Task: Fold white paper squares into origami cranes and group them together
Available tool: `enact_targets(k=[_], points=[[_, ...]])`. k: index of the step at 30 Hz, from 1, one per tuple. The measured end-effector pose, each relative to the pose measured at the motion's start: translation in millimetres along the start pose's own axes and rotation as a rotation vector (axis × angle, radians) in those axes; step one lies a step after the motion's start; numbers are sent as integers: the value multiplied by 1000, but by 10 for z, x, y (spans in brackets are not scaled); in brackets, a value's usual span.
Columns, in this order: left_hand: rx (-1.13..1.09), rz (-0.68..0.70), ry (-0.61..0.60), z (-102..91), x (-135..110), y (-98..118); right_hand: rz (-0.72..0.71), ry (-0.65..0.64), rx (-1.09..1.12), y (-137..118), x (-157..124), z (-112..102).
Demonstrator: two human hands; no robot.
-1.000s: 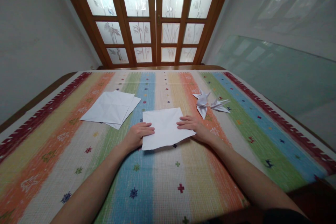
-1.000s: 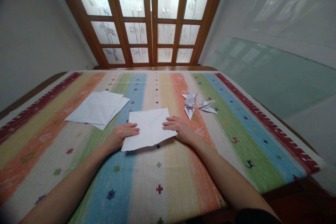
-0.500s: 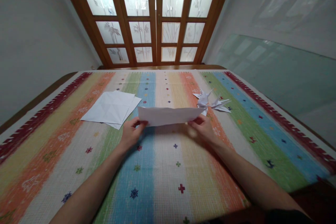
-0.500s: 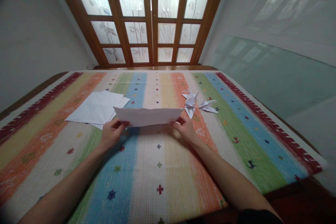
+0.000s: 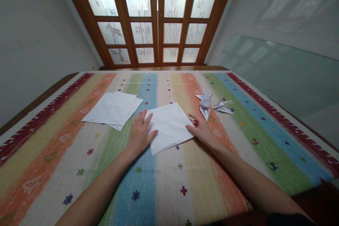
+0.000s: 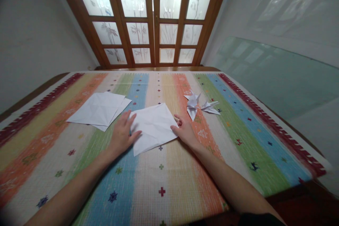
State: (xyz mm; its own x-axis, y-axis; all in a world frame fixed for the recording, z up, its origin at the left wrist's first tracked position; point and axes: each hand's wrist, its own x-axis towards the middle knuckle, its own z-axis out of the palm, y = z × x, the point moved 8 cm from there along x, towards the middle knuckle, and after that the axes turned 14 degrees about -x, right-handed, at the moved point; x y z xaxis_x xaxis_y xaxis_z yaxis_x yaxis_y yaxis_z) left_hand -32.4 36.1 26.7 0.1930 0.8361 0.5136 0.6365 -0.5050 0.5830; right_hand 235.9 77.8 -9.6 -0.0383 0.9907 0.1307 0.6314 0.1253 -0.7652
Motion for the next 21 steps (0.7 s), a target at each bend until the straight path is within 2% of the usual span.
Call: enact_targets(k=[1,3,6,10,15,18,21], points=[[62,70,-132,138,-36,57,-14,24,-33,-1,-2,-19],[141,119,-353,370,-123,105,-27,55,-48,-11,-14,-33],[202,80,-515,535,-195,104,-33,57,68,-52,-42,-6],[214,72,-550,550,-198,126,-88,-30,273,-173,-79,79],[166,111,-592,501,-196,131,-104,-75,344,-170,-35,11],[71,129,-618,445,-181,94,-155,-128,264,-119,40,-27],[-50,136,-607,371,-147,41,-352,-144,25,-157,96,-23]])
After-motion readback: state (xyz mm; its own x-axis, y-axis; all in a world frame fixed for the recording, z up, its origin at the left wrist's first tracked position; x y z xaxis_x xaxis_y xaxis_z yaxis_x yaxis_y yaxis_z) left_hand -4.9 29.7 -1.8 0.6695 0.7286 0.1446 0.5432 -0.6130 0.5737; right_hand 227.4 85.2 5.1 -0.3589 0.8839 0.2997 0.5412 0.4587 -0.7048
